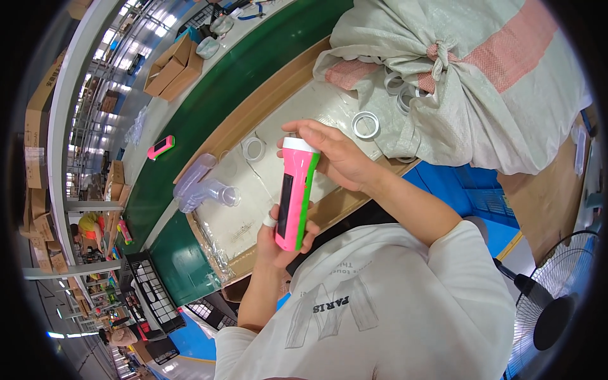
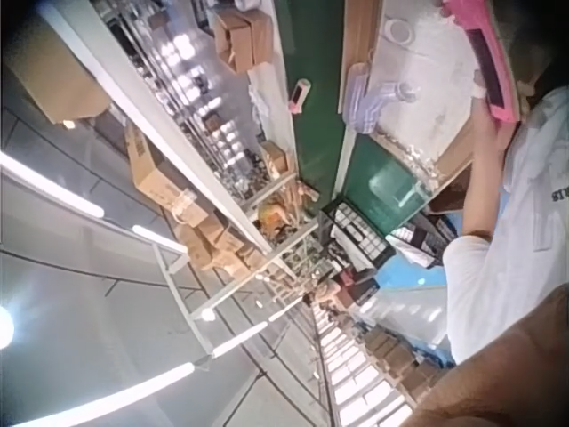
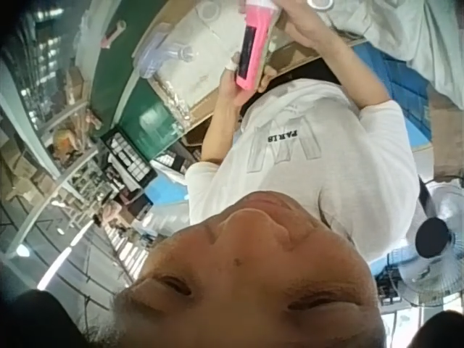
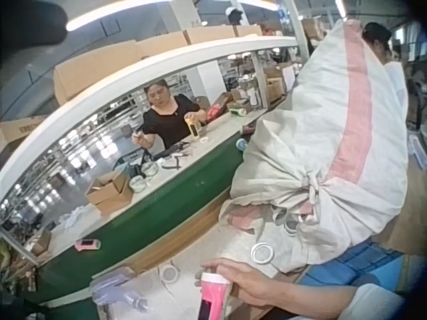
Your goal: Manually assembling handheld flashlights by attaching heads and caps to the main bodies.
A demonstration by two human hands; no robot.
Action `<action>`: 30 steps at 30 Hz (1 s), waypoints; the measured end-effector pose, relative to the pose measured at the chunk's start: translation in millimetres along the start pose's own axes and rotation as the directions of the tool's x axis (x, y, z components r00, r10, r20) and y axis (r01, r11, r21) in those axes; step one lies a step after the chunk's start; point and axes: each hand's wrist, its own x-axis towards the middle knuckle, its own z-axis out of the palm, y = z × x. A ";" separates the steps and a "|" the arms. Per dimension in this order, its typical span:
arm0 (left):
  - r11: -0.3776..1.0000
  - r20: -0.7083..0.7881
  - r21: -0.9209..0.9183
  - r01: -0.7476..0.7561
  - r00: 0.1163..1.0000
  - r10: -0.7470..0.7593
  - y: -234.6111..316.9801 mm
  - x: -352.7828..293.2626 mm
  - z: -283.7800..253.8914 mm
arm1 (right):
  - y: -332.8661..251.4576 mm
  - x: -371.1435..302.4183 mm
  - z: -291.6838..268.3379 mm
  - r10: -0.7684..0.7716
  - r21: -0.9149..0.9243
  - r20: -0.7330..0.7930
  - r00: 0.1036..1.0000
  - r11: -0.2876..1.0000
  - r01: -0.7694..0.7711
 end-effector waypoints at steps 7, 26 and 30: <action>0.205 -0.115 0.979 -0.009 0.804 0.584 -11.2 5.7 38.9 | 18.7 -6.5 12.2 -0.074 -0.059 -0.082 0.994 0.996 0.069; 0.101 -0.017 0.994 -0.051 0.812 0.583 -29.8 5.8 47.2 | 19.0 -29.6 16.5 -0.321 -0.088 0.011 0.947 0.943 0.321; 0.460 -0.163 0.887 -0.049 0.898 0.409 -21.0 12.8 32.3 | 18.0 -24.2 7.5 -0.204 -0.189 -0.175 0.963 0.967 0.171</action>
